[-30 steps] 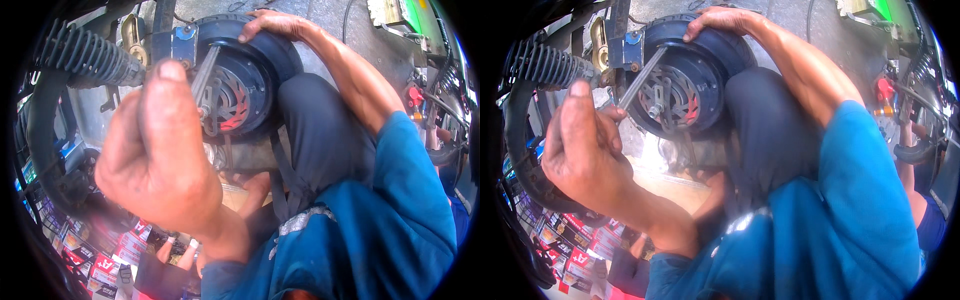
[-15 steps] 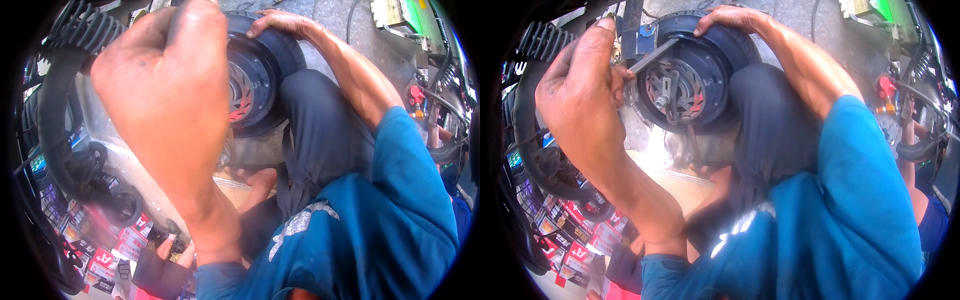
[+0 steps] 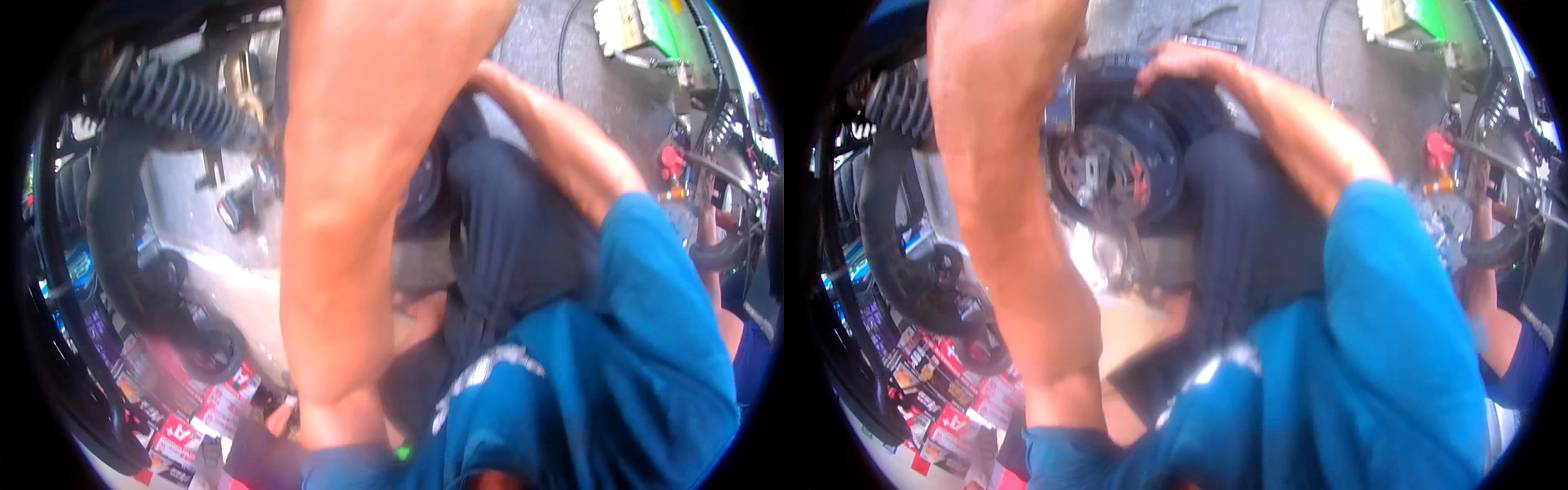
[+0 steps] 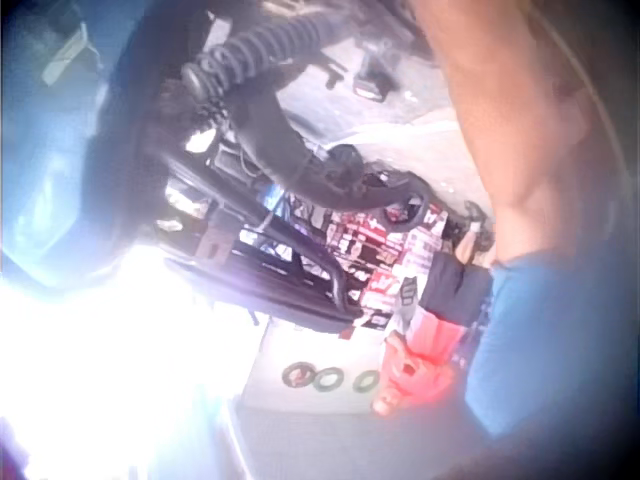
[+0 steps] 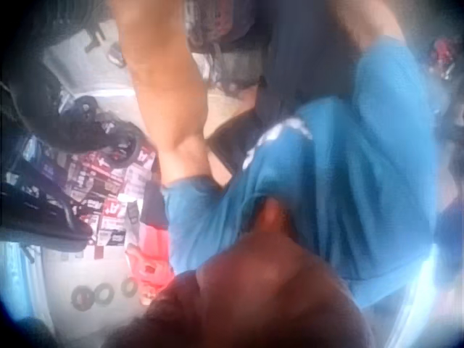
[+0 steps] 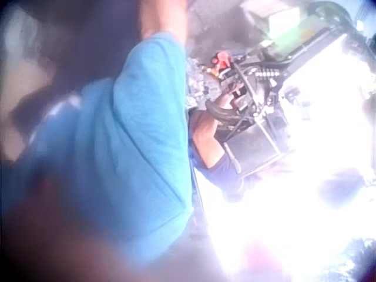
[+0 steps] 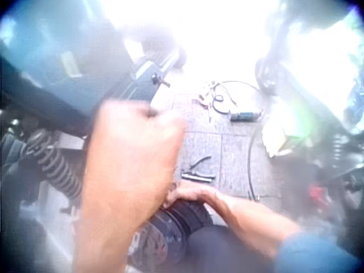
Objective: The person uses a tire lever to pry the bead of a motorcycle tire off the rim. They repeatedly insert the lever between the tire and rim, rotate the wheel, and reposition the tool to work around the circumference.
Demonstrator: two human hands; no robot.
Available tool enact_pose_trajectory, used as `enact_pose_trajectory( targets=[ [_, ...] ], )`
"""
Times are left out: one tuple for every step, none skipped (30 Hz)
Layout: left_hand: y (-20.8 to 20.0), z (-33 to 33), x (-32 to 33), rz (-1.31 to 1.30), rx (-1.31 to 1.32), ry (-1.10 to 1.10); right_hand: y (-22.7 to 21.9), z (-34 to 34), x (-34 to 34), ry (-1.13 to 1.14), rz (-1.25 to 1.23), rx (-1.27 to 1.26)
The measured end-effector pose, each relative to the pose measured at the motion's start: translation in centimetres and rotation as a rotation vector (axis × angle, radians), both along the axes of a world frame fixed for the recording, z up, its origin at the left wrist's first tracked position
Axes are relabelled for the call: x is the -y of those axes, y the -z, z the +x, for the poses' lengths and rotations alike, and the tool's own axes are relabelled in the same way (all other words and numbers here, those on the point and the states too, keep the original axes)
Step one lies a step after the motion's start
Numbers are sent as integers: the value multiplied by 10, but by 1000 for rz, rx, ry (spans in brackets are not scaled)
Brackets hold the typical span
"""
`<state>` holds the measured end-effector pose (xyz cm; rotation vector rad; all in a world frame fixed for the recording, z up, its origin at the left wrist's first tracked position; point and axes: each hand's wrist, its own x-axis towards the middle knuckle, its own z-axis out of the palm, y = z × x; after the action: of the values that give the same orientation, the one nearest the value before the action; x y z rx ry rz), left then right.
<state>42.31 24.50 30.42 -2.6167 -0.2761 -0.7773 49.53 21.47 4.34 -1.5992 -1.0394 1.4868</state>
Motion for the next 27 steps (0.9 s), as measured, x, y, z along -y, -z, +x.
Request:
enact_pose_trajectory(
  targets=[
    [0, 2, 6, -436, 215, -184, -2, 4, -7, -54, -37, -16],
    [-1, 6, 13, -894, 431, -344, -15, 18, -6, -82, -94, -25],
    [-11, -4, 3, -1258, 452, -344, -25, 30, -8, -170, -220, -279],
    [-22, -18, -16, -1622, 464, -342, -18, 28, -5, -163, -222, -285],
    [-17, -41, -29, -1396, 397, -281, -16, 19, -10, -146, -152, -190],
    [-5, -57, -37, -1181, 328, -222, -16, 17, -14, -124, -91, -94],
    [-6, -64, -25, -1201, 363, -355, -40, 19, -10, -148, -136, -141],
    [-11, -77, -8, -1218, 400, -491, -32, 16, -11, -162, -138, -148],
    [-10, -90, -1, -1142, 314, -491, -23, 22, -11, -116, -112, -91],
    [-4, -108, 7, -1068, 234, -502, -11, 24, -11, -81, -89, -34],
    [3, -124, 17, -1047, 188, -512, -1, 26, -12, -101, -74, -42],
    [5, -139, 26, -1025, 136, -532, -10, 26, -13, -114, -78, -44],
    [3, -151, 34, -1028, 139, -552, -30, 26, -14, -148, -118, -116],
    [1, -161, 41, -925, -66, -581, -40, 24, -13, -181, -160, -187],
    [-2, -163, 46, -811, -262, -585, -8, 29, -14, -123, -94, -124],
    [-4, -165, 49, -808, -253, -606, -10, 27, -14, -144, -89, -124],
    [-8, -164, 52, -908, -413, -769, -11, 24, -12, -129, -94, -113],
    [-13, -166, 56, -1004, -575, -934, -16, 20, -11, -116, -95, -107],
    [-8, -175, 56, -946, -663, -919, -17, 21, -13, -149, -76, -191],
    [-5, -180, 57, -948, -654, -942, -16, 21, -14, -159, -81, -268],
    [-2, -184, 58, -985, -640, -976, -21, 20, -14, -155, -93, -268],
    [2, -189, 60, -1024, -626, -1011, -25, 18, -14, -151, -106, -269],
    [8, -202, 59, -1129, -456, -1024, -30, 17, -10, -144, -117, -296],
    [10, -210, 53, -1133, -443, -1041, -37, 17, -8, -165, -116, -293],
    [12, -219, 44, -1307, -361, -1098, -41, 17, -7, -142, -129, -278],
    [15, -227, 38, -1481, -272, -1148, -42, 17, -7, -119, -142, -263],
    [15, -234, 37, -1412, -265, -1148, -43, 18, -9, -145, -127, -297]
  ],
)
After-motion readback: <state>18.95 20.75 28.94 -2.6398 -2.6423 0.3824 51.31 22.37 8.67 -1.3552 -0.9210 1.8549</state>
